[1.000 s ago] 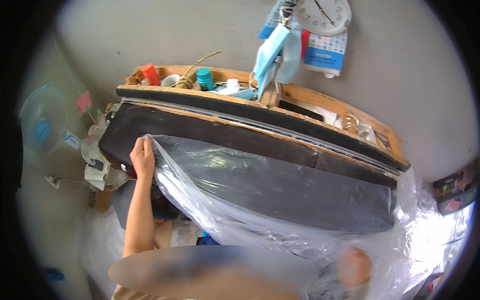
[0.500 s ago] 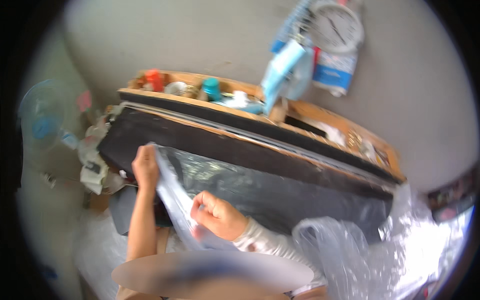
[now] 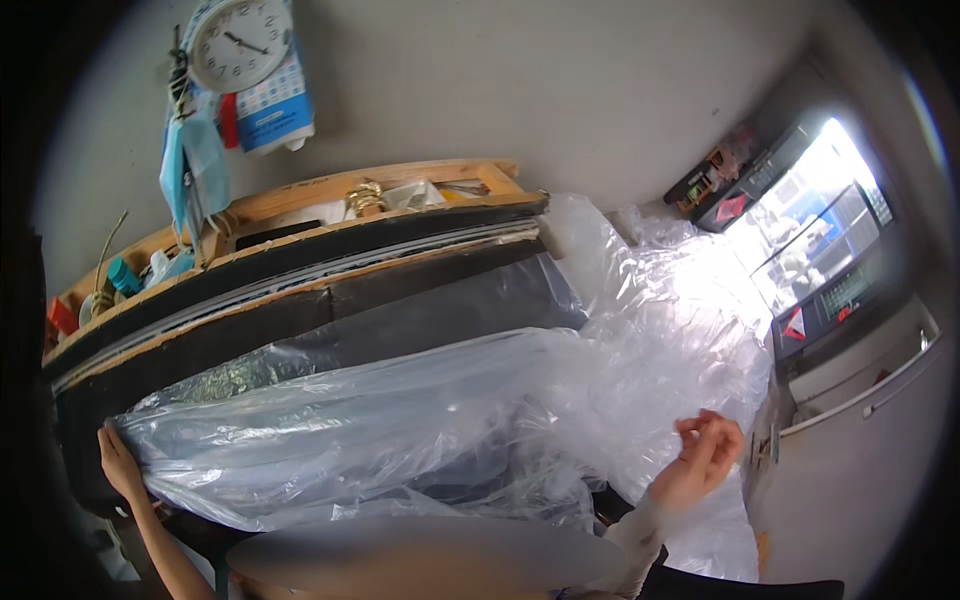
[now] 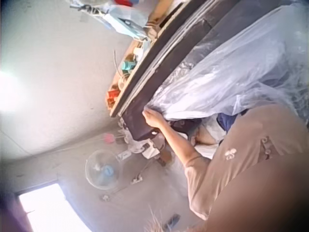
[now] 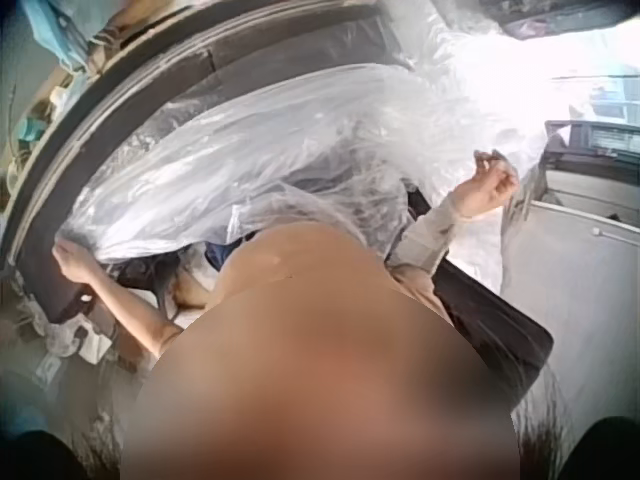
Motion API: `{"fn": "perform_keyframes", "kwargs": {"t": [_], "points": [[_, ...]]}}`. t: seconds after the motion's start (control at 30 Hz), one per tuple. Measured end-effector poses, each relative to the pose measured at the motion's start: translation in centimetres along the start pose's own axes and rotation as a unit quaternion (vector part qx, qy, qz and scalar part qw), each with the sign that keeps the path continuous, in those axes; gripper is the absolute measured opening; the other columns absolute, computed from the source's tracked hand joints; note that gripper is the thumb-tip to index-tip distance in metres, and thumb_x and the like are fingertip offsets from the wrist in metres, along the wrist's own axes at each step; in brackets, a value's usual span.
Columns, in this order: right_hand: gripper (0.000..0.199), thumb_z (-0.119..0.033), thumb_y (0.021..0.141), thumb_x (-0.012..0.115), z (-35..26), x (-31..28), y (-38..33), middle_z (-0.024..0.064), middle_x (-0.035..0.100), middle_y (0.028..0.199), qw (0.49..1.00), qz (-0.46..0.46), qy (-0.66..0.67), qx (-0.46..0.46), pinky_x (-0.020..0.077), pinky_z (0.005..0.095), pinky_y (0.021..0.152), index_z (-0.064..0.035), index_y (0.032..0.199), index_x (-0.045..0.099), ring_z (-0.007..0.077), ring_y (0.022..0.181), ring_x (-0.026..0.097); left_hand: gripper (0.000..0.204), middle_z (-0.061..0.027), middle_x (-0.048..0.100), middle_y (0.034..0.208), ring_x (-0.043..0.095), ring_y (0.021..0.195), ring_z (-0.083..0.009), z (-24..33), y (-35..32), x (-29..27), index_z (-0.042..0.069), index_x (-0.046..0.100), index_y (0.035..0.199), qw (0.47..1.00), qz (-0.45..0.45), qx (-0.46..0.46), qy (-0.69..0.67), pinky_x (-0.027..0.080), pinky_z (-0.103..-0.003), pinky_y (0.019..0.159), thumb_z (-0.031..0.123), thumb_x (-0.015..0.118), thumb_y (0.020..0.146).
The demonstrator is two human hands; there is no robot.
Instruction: Covering a large monitor or flat-screen panel with a clear plastic protective sheet.
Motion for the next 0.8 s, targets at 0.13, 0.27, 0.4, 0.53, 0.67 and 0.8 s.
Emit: {"fn": "perform_keyframes", "kwargs": {"t": [0.13, 0.27, 0.4, 0.53, 0.67, 0.8], "points": [[0.023, -0.009, 0.077, 0.056, -0.3, 8.1, -6.3, 0.0084, 0.055, 0.075, 0.824, -0.288, -0.332, -0.357, 0.0446, 0.0373, 0.068, -0.0021, 0.098, 0.051, 0.0251, 0.071, 0.053, 0.034, -0.0212, 0.054, 0.084, 0.047, 0.074, -0.0410, -1.9, 0.6, -0.9, 0.002, 0.050, 0.094, 0.998, 0.058, 0.029, -0.003, 0.042, -0.037, 0.064, 0.033, 0.038, 0.093], [0.022, -0.016, 0.073, 0.063, 7.5, 16.9, -5.6, 0.0123, 0.056, 0.094, 0.691, -0.382, -0.438, -0.431, 0.0432, 0.0364, 0.070, -0.0001, 0.087, 0.055, 0.0290, 0.085, 0.053, 0.037, -0.0230, 0.056, 0.088, 0.047, 0.078, -0.0435, -7.3, 5.2, -1.4, 0.002, 0.051, 0.100, 0.999, -0.003, -0.023, 0.028, 0.043, -0.038, 0.066, 0.035, 0.035, 0.093], [0.019, -0.018, 0.073, 0.065, 7.7, 16.4, -12.2, 0.0088, 0.062, 0.080, 0.684, -0.699, -0.189, 0.092, 0.0458, 0.0309, 0.060, -0.0062, 0.084, 0.055, 0.0248, 0.070, 0.060, 0.040, -0.0225, 0.055, 0.099, 0.048, 0.093, -0.0424, -12.9, 5.6, -4.2, 0.005, 0.051, 0.103, 0.984, 0.086, -0.031, 0.151, 0.041, -0.046, 0.070, 0.038, 0.032, 0.092], [0.017, -0.007, 0.066, 0.063, -0.4, 14.7, -6.1, 0.0095, 0.062, 0.074, 0.609, -0.722, -0.328, -0.023, 0.0448, 0.0314, 0.055, -0.0065, 0.082, 0.056, 0.0262, 0.062, 0.060, 0.040, -0.0223, 0.055, 0.098, 0.049, 0.091, -0.0426, -12.7, 5.9, -1.8, 0.006, 0.050, 0.105, 0.983, 0.038, -0.055, 0.171, 0.041, -0.046, 0.070, 0.039, 0.032, 0.092], [0.012, -0.001, 0.076, 0.049, -10.3, 15.2, 6.6, 0.0097, 0.057, 0.075, 0.633, -0.142, -0.503, -0.571, 0.0451, 0.0317, 0.061, -0.0036, 0.081, 0.058, 0.0246, 0.068, 0.057, 0.041, -0.0224, 0.056, 0.096, 0.050, 0.091, -0.0425, -12.6, 5.2, -5.1, 0.006, 0.049, 0.106, 0.981, 0.038, -0.068, 0.176, 0.041, -0.047, 0.069, 0.040, 0.030, 0.092], [0.020, -0.007, 0.082, 0.050, -13.1, 24.4, 14.3, 0.0070, 0.063, 0.084, 0.666, -0.169, -0.533, -0.494, 0.0470, 0.0277, 0.070, -0.0017, 0.101, 0.053, 0.0179, 0.078, 0.060, 0.042, -0.0212, 0.055, 0.101, 0.050, 0.094, -0.0411, -13.3, 5.6, -3.8, 0.006, 0.049, 0.110, 0.983, 0.040, -0.073, 0.166, 0.041, -0.045, 0.072, 0.039, 0.030, 0.092]]}}
Point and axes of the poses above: each hand's wrist, its own y-axis towards the middle knuckle, its own x-axis out of the palm, z = x × y, the point moved 7 cm from there along y, towards the middle knuckle
